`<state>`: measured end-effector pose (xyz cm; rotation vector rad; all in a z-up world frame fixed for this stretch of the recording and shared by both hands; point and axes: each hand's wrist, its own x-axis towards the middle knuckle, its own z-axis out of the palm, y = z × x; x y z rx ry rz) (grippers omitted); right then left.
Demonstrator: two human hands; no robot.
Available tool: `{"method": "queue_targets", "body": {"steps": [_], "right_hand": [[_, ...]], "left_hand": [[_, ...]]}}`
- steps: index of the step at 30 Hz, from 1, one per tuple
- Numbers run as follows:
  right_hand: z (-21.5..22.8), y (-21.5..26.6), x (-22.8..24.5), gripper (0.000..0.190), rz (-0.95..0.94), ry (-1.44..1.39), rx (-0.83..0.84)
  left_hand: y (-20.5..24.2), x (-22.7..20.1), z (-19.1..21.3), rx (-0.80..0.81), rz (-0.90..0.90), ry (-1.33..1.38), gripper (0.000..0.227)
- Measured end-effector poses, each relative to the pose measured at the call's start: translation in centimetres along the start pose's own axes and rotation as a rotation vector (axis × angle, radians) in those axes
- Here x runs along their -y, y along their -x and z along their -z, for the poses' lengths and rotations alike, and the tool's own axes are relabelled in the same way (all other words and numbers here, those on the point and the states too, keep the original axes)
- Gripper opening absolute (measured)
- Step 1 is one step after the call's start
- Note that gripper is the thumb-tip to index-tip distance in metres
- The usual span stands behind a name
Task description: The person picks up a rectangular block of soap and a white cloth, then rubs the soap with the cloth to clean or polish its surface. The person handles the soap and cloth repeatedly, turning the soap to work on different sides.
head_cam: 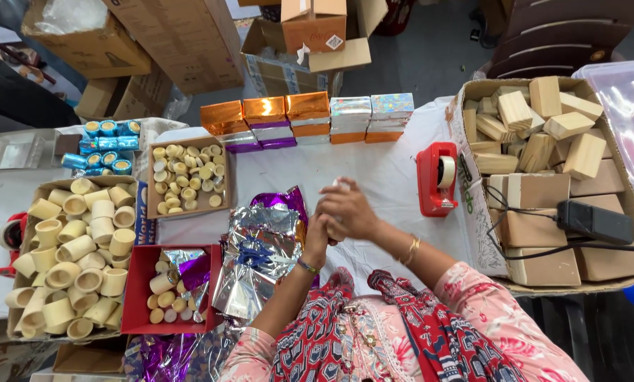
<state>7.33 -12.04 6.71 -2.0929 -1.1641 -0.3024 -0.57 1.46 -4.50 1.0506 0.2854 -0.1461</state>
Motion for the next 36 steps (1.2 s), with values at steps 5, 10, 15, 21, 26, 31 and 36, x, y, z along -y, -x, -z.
{"method": "queue_targets", "body": {"steps": [5, 10, 15, 21, 26, 31, 36], "right_hand": [[0.0, -0.3, -4.0, 0.03, -0.165, -0.246, -0.042], [-0.1, -0.8, -3.0, 0.036, -0.522, -0.374, 0.073], [-4.9, 0.8, -4.8, 0.038, -0.687, -0.33, -0.064], [-4.6, 0.7, 1.2, 0.033, -0.864, -0.918, -0.591], [-5.6, 2.1, -2.9, 0.02, -0.724, -0.812, -0.551], [-5.8, 3.6, -4.0, 0.022, -0.696, -1.047, -0.705], [-5.9, 3.2, 1.2, 0.039, -0.593, -0.783, -0.352]], "left_hand": [[2.6, -5.8, -3.6, -0.002, 0.076, -0.111, 0.047], [1.7, -4.6, -2.3, 0.092, 0.023, -0.331, 0.044], [0.8, -4.6, -2.4, 0.061, -0.107, -0.669, 0.044], [0.4, -3.1, -3.5, -0.143, -0.247, -0.503, 0.043], [1.8, -3.2, -4.5, -0.124, -0.392, -0.554, 0.055], [0.5, -2.3, -2.6, -0.117, -0.364, -0.276, 0.055], [-0.5, -3.0, -3.1, -0.129, -0.347, -0.014, 0.061]]}}
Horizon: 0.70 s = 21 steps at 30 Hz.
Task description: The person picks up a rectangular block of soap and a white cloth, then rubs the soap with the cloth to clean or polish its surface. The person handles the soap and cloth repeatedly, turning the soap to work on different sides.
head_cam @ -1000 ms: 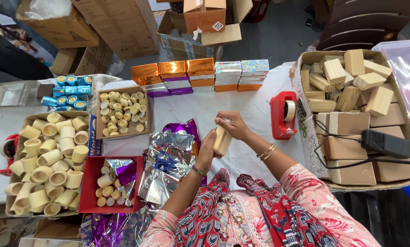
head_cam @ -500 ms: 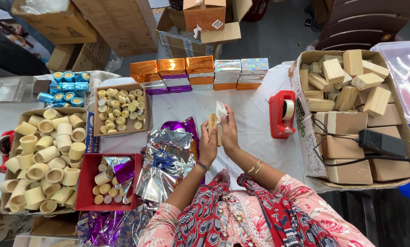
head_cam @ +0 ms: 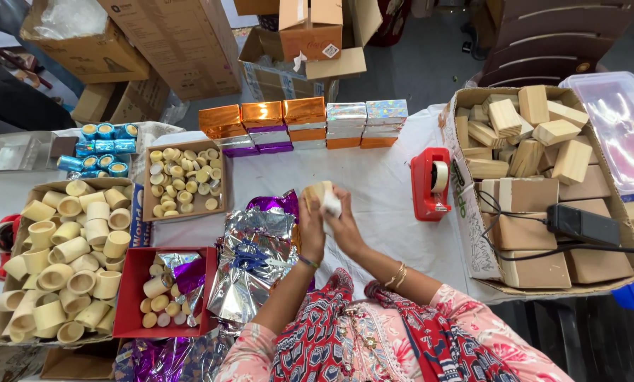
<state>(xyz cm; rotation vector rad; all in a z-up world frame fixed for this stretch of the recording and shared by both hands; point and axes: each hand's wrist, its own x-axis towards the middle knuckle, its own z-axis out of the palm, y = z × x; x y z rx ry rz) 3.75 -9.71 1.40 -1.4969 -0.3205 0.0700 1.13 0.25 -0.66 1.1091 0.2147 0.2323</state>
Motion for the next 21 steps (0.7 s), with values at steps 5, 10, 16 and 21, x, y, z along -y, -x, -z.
{"method": "queue_targets", "body": {"steps": [5, 10, 16, 21], "right_hand": [[0.4, -1.3, 1.9, 0.072, -0.085, -0.047, 0.035], [0.2, 1.0, -0.1, 0.051, 0.056, 0.1, 0.132], [1.3, -3.1, 3.6, 0.055, -0.19, -0.241, 0.038], [0.6, 1.1, 0.3, 0.062, -0.105, -0.067, 0.023]], "left_hand": [[1.7, -1.2, -1.5, 0.005, -0.104, -0.319, 0.064], [0.3, -1.5, -0.3, 0.002, -0.154, -0.305, 0.057], [2.5, -1.5, -2.7, 0.066, -0.108, -0.351, 0.05], [0.9, -0.9, -1.1, 0.003, -0.114, -0.213, 0.05]]}}
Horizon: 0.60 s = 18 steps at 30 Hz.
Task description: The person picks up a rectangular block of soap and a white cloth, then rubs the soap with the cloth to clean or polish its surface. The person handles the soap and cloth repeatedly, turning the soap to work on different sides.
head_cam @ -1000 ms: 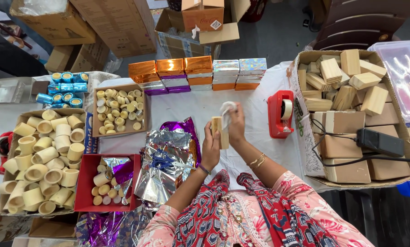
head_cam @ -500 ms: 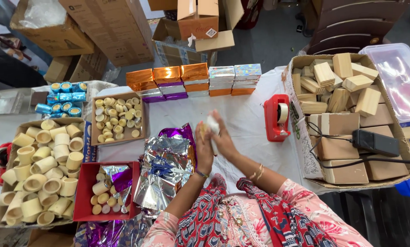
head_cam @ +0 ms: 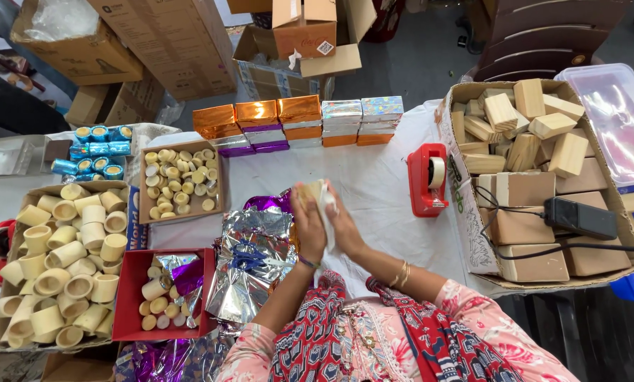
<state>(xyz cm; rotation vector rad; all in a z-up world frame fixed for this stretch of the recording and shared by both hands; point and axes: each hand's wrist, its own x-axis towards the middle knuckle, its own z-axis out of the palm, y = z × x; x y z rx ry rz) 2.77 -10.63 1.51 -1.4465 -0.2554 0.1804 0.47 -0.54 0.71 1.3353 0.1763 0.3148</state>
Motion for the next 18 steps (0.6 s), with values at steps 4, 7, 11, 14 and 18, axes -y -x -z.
{"method": "queue_targets", "body": {"steps": [4, 7, 11, 14, 18], "right_hand": [[-0.1, -1.2, 1.4, 0.064, -0.124, -0.082, 0.06], [-0.5, -2.4, 4.6, 0.066, -0.282, -0.359, -0.018], [-0.2, -0.2, -4.1, 0.068, -0.37, -0.25, -0.055], [-0.1, 0.1, -7.4, 0.07, -0.43, -0.396, 0.005], [2.0, -2.8, -4.7, 0.063, -0.44, -0.882, 0.269]], "left_hand": [[2.1, -3.2, -0.8, -0.081, -0.111, -0.323, 0.053], [2.9, -3.3, -1.2, -0.022, -0.126, -0.465, 0.055], [-0.2, -3.4, 0.1, -0.062, -0.27, -0.488, 0.053], [-0.7, -4.9, -0.1, -0.106, -0.084, -0.467, 0.055], [3.0, -4.3, -1.2, -0.031, -0.118, -0.5, 0.054]]}}
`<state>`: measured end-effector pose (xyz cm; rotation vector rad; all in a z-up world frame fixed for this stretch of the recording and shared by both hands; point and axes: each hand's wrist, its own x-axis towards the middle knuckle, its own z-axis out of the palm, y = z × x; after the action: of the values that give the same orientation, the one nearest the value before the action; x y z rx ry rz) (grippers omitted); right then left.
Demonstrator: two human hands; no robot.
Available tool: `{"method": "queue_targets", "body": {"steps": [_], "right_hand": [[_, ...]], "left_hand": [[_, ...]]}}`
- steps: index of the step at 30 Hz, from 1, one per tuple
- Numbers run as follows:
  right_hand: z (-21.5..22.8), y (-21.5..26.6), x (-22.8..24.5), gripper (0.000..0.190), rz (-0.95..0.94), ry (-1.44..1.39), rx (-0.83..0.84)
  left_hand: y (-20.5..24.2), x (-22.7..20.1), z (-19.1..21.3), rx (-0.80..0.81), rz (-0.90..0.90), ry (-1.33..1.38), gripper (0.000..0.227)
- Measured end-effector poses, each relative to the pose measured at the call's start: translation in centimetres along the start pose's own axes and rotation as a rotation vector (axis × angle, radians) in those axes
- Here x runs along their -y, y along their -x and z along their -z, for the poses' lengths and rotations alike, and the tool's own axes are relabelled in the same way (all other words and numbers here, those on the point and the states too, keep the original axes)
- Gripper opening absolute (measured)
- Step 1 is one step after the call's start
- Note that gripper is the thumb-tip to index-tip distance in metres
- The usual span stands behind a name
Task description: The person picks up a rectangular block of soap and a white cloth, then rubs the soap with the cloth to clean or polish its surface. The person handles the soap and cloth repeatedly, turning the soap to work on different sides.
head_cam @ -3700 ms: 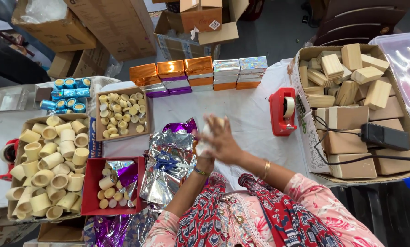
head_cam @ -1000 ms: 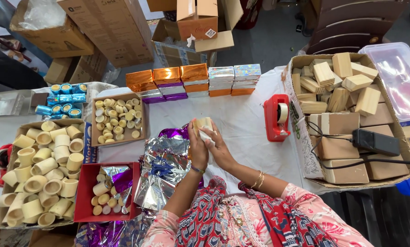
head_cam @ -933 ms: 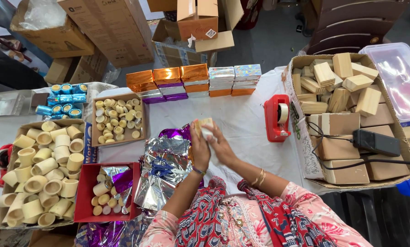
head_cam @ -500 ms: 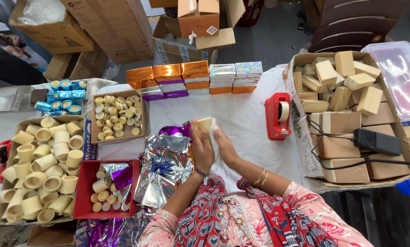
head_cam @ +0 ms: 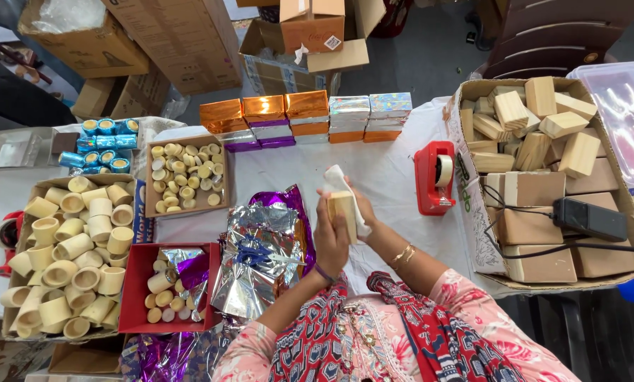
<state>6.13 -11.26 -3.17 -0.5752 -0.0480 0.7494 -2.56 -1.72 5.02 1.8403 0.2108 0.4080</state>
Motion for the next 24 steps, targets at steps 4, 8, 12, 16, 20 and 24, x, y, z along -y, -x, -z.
{"method": "queue_targets", "body": {"steps": [4, 8, 12, 16, 20, 24], "right_hand": [[-0.8, 0.9, -1.8, 0.061, 0.081, 0.108, -0.048], [-3.5, 1.1, -1.8, 0.064, 0.125, 0.316, -0.368], [-7.6, 1.5, 2.2, 0.067, 0.019, 0.186, -0.311], [-4.4, 2.4, -2.1, 0.063, 0.167, 0.379, -0.282], [3.3, -0.1, -5.3, 0.064, 0.226, 0.576, -0.274], [-6.3, 1.3, 0.2, 0.065, 0.196, 0.444, -0.38]], "left_hand": [[-1.9, 2.6, -0.1, -0.014, -0.107, 0.08, 0.052], [-2.9, 2.8, 0.4, -0.089, -0.095, 0.141, 0.051], [0.0, 1.9, -0.1, 0.028, 0.038, 0.141, 0.056], [-1.9, 6.8, -0.4, -0.016, 0.028, 0.22, 0.055], [-2.9, 3.4, 1.2, -0.079, 0.097, 0.222, 0.058], [-0.9, 3.0, 0.2, 0.016, 0.096, 0.255, 0.061]]}}
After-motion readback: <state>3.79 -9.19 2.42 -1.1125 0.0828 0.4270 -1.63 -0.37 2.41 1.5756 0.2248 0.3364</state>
